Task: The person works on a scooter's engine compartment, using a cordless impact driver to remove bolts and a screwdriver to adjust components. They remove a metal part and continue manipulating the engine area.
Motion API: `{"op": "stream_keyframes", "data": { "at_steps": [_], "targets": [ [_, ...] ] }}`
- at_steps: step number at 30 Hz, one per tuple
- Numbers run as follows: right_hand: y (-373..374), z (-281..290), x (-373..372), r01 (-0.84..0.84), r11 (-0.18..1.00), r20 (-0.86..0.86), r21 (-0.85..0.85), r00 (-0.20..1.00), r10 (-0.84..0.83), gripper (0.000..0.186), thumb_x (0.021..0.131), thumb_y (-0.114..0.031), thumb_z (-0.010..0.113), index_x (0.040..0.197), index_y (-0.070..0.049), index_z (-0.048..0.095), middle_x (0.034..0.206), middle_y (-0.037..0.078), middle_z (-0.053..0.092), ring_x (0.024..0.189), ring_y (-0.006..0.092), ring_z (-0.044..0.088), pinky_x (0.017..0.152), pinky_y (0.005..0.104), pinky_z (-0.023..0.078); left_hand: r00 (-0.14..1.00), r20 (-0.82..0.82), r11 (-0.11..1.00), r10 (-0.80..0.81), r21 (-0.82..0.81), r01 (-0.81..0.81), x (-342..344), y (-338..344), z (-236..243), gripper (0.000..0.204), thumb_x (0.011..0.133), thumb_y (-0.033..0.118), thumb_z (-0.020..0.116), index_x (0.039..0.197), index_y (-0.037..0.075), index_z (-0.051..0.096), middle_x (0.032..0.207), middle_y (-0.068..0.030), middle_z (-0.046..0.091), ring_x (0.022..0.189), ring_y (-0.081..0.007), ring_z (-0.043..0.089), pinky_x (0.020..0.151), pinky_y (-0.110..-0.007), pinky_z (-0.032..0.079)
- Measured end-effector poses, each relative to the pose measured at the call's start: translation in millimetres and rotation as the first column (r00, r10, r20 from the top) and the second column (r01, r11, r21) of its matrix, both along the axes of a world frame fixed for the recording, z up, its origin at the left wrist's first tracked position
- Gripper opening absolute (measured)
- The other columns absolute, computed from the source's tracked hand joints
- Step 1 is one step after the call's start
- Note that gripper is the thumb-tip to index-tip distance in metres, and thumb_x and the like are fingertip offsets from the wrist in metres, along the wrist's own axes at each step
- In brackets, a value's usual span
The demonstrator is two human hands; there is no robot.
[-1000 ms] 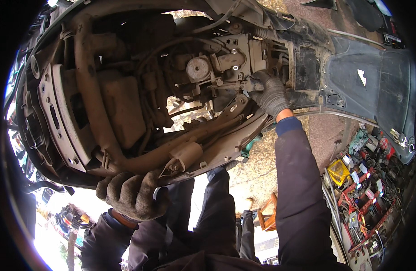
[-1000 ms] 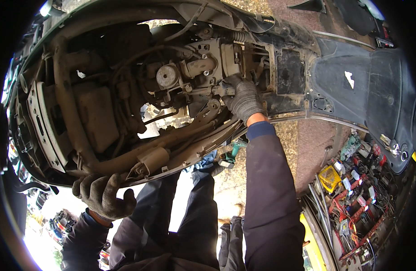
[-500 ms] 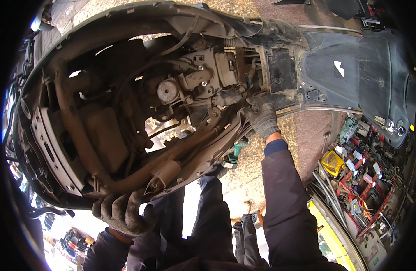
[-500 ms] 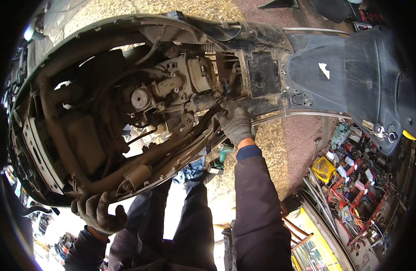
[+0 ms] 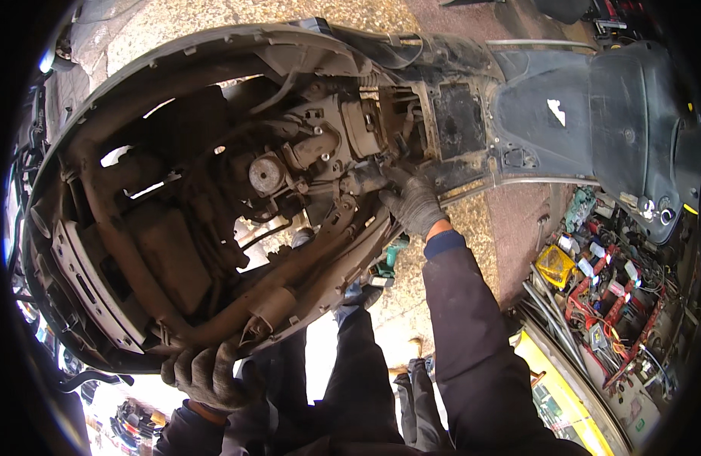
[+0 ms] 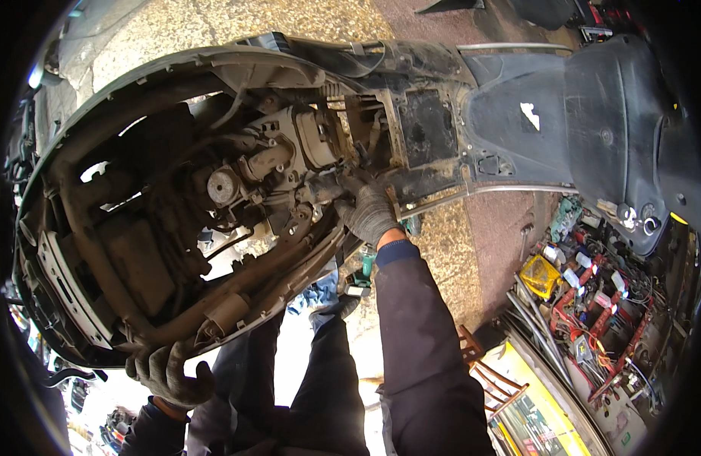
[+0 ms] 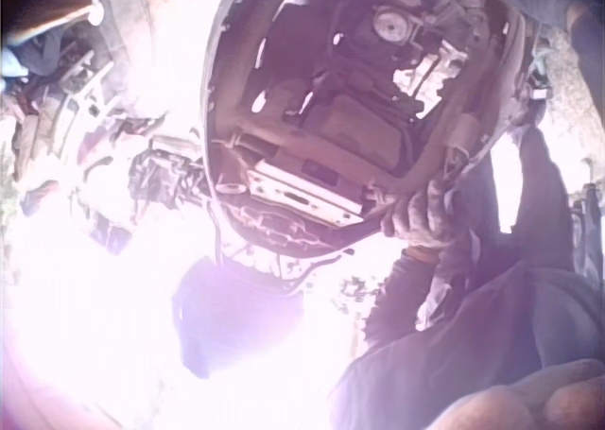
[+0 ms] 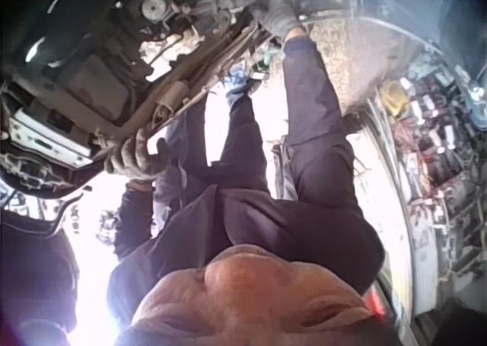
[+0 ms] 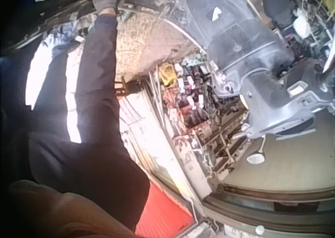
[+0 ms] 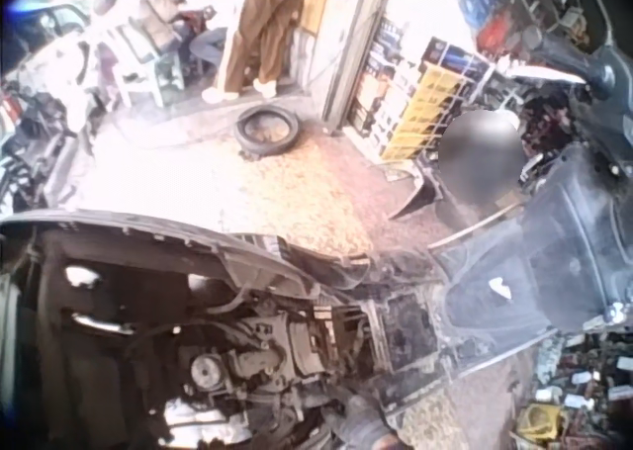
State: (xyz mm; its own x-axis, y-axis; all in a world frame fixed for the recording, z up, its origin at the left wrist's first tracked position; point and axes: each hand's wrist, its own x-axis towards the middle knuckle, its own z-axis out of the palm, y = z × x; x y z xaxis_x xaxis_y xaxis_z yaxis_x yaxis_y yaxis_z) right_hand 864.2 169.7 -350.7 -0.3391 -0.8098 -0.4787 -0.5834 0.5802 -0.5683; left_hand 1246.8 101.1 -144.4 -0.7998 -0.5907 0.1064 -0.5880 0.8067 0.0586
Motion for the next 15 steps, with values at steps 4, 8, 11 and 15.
{"op": "stream_keyframes", "data": {
  "at_steps": [4, 8, 11, 15],
  "targets": [
    [44, -9, -3, 0.485, 0.834, 0.368, -0.264, 0.850, -0.377, 0.033, 0.085, -0.006, 0.065, 0.117, 0.001, 0.062, 0.116, 0.012, 0.065, 0.108, 0.0203, 0.059, 0.095, 0.0328, 0.046, 1.000, 0.014, 0.999, 0.026, -0.023, -0.026, -2, 1, -1, 0.049, 0.081, 0.036, 0.058, 0.123, 0.010, 0.057, 0.096, -0.0074, 0.055, 0.093, -0.0288, 0.053, 0.087, -0.049, 0.035],
    [152, -55, -15, 0.862, 0.491, 0.403, 0.122, 0.409, -0.819, 0.017, 0.088, -0.011, 0.066, 0.102, -0.002, 0.065, 0.087, 0.000, 0.061, 0.081, 0.0126, 0.053, 0.076, 0.0291, 0.047, 0.999, 0.053, 0.997, -0.005, -0.073, 0.008, 3, 4, -5, 0.048, 0.082, 0.039, 0.057, 0.120, 0.010, 0.058, 0.093, -0.0072, 0.056, 0.093, -0.0298, 0.053, 0.088, -0.048, 0.035],
    [250, -110, -9, 0.710, 0.696, -0.050, 0.107, 0.703, -0.710, 0.015, 0.089, -0.009, 0.063, 0.078, -0.003, 0.055, 0.072, -0.001, 0.040, 0.071, 0.0143, 0.037, 0.072, 0.0342, 0.046, 0.993, 0.112, 0.992, 0.024, -0.129, -0.010, 12, 9, -10, 0.052, 0.082, 0.043, 0.057, 0.120, 0.008, 0.057, 0.089, -0.0092, 0.055, 0.094, -0.0306, 0.054, 0.086, -0.047, 0.036],
    [346, -169, 3, 0.792, 0.463, 0.200, 0.397, 0.418, -0.886, 0.042, 0.083, -0.018, 0.074, 0.117, 0.003, 0.062, 0.092, 0.007, 0.062, 0.096, 0.0242, 0.058, 0.088, 0.0388, 0.049, 0.994, 0.104, 0.982, -0.039, -0.179, 0.057, 33, 10, -21, 0.049, 0.090, 0.038, 0.055, 0.118, -0.002, 0.061, 0.114, -0.0172, 0.064, 0.107, -0.0383, 0.056, 0.094, -0.052, 0.041]
  ]
}}
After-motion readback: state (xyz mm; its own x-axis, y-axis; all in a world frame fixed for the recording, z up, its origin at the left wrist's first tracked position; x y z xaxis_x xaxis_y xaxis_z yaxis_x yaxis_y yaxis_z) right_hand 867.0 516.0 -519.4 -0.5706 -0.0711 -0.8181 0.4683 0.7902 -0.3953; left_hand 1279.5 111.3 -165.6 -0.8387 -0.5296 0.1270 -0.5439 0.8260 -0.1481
